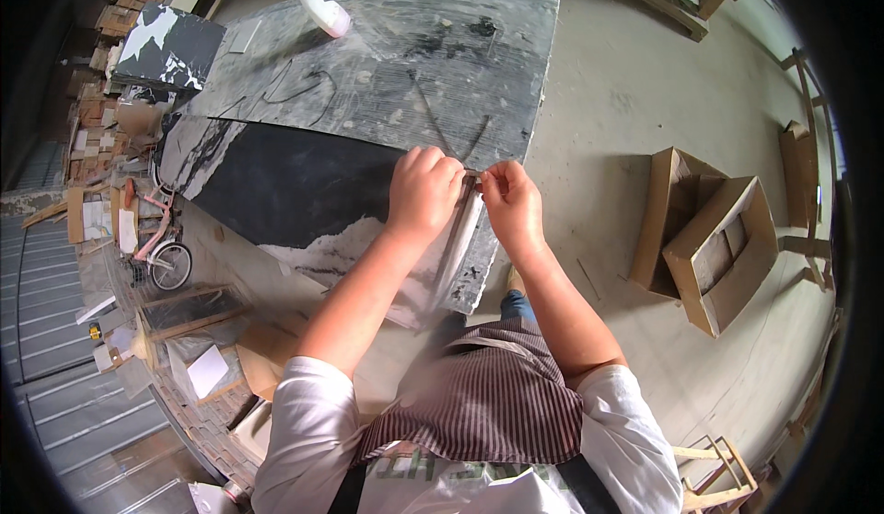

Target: The person uses a small metal tool to peel a dark film or coating from a large flat panel. They work along the edges and corners, lifting and removing sections of the material. The person moves around the panel to access different areas and continues peeling until the end of the clip.

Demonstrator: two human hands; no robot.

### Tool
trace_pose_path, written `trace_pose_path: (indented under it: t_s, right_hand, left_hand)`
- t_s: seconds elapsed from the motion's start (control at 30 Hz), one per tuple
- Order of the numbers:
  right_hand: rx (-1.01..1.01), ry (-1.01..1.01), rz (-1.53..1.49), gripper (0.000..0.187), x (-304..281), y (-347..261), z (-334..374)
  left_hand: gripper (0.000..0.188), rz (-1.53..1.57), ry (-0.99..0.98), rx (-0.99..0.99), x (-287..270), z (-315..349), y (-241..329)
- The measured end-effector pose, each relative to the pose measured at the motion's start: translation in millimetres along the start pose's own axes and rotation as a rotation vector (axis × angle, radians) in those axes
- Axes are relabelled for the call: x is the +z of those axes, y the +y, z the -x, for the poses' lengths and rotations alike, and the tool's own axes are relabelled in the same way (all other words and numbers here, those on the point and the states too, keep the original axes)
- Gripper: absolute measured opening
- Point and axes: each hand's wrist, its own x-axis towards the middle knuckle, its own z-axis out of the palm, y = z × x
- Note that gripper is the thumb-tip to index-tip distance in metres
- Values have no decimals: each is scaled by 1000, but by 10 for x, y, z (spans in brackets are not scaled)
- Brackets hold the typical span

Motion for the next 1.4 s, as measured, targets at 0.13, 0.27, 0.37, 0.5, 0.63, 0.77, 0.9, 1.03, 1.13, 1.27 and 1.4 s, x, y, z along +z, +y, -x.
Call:
trace_pose_path:
  t_s: [0.13, 0.27, 0.37, 0.5, 0.63, 0.77, 0.9, 1.03, 1.13, 1.27, 1.4]
  right_hand:
    - [-64, 56, 45, 10, -1, -145, 82]
    - [-88, 111, 82, 10, 21, -228, 145]
    - [-134, 138, 104, 9, 38, -232, 193]
    - [-153, 176, 107, 11, 83, -202, 279]
    - [-155, 190, 125, 10, 115, -148, 360]
    - [-151, 219, 131, 9, 159, -176, 468]
    - [-133, 234, 157, 9, 200, -175, 586]
    - [-144, 256, 144, 8, 248, -143, 711]
    - [-164, 271, 138, 7, 283, -117, 807]
    - [-185, 299, 120, 7, 335, -113, 925]
    - [-160, 309, 114, 7, 372, -109, 1049]
  left_hand:
    - [6, 13, -20, 21, -31, 23, -23]
    - [7, 37, -26, 65, -50, 50, -54]
    - [7, 61, -27, 90, -69, 69, -71]
    - [7, 70, -43, 112, -99, 124, -94]
    - [7, 104, -43, 149, -129, 174, -111]
    - [7, 114, -34, 170, -132, 257, -135]
    - [6, 118, -48, 174, -169, 345, -130]
    - [6, 132, -64, 187, -223, 431, -124]
    - [6, 135, -83, 190, -265, 512, -117]
    - [6, 146, -49, 226, -284, 616, -131]
    - [6, 158, -48, 232, -330, 726, -120]
